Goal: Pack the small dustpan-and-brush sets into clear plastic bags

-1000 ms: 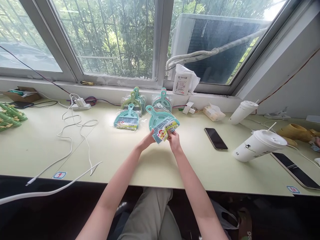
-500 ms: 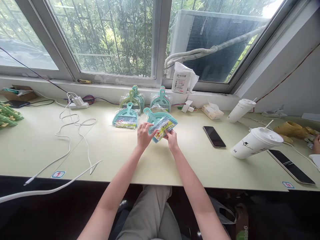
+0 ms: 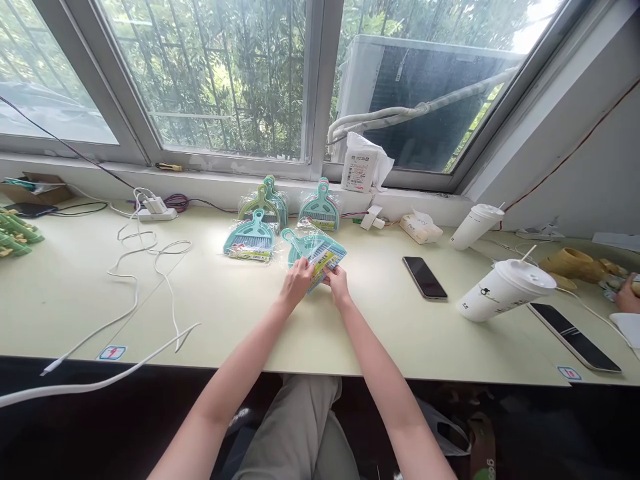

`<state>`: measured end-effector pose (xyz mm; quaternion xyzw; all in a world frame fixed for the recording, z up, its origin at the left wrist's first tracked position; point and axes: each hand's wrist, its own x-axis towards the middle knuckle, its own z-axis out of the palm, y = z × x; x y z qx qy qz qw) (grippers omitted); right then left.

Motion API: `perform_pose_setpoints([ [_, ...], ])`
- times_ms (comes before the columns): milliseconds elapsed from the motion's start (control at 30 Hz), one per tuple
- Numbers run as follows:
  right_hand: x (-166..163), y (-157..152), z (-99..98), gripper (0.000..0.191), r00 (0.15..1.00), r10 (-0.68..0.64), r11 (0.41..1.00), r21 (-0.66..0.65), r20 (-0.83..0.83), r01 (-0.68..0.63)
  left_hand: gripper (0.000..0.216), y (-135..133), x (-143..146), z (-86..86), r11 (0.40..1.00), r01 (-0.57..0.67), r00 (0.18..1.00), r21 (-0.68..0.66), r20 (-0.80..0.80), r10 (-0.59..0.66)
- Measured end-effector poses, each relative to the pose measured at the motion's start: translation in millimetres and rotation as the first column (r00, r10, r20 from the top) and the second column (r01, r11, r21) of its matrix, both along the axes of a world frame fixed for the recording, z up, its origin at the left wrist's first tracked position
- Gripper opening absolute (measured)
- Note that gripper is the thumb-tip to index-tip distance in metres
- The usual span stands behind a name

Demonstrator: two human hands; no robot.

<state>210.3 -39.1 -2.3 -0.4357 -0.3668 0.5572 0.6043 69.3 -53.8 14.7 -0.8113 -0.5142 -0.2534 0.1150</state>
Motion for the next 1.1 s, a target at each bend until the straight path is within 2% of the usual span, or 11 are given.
perform_pose_setpoints([
  [200,0.6,-0.3,-0.1,0.024,1.0,-0.004,1.0,0.002,-0.004,0.004,0.026,2.6,2.2,-4.9,0.998,-0.007,1.0,0.07,-0.006,0.008],
  [333,1.3,0.0,0.3,0.024,1.0,0.01,1.0,-0.002,0.016,-0.01,0.036,-1.1,3.5,-0.2,0.999,-0.021,0.999,0.024,-0.044,0.022],
  [567,0.4,1.4,-0.3,0.03,0.983,0.069,0.997,0.023,0.169,-0.074,0.051,-1.6,4.5,2.4,0.997,-0.077,0.99,0.001,-0.122,0.077],
  [700,-1.6,1.8,-1.9,0.032,0.976,0.133,0.99,0.027,0.173,-0.139,0.055,0.4,2.7,0.2,0.997,-0.079,0.993,-0.008,-0.086,0.078],
  [933,-3.5,1.0,-2.8,0.033,0.967,0.171,0.984,0.015,0.188,-0.177,0.053,-1.1,1.7,1.6,0.995,-0.067,0.994,-0.08,0.076,0.073],
  [1100,-3.9,-0.1,-2.1,0.03,0.966,0.177,0.984,0.003,0.187,-0.181,0.054,-2.9,3.3,2.4,0.987,-0.113,0.992,-0.111,0.048,0.119],
])
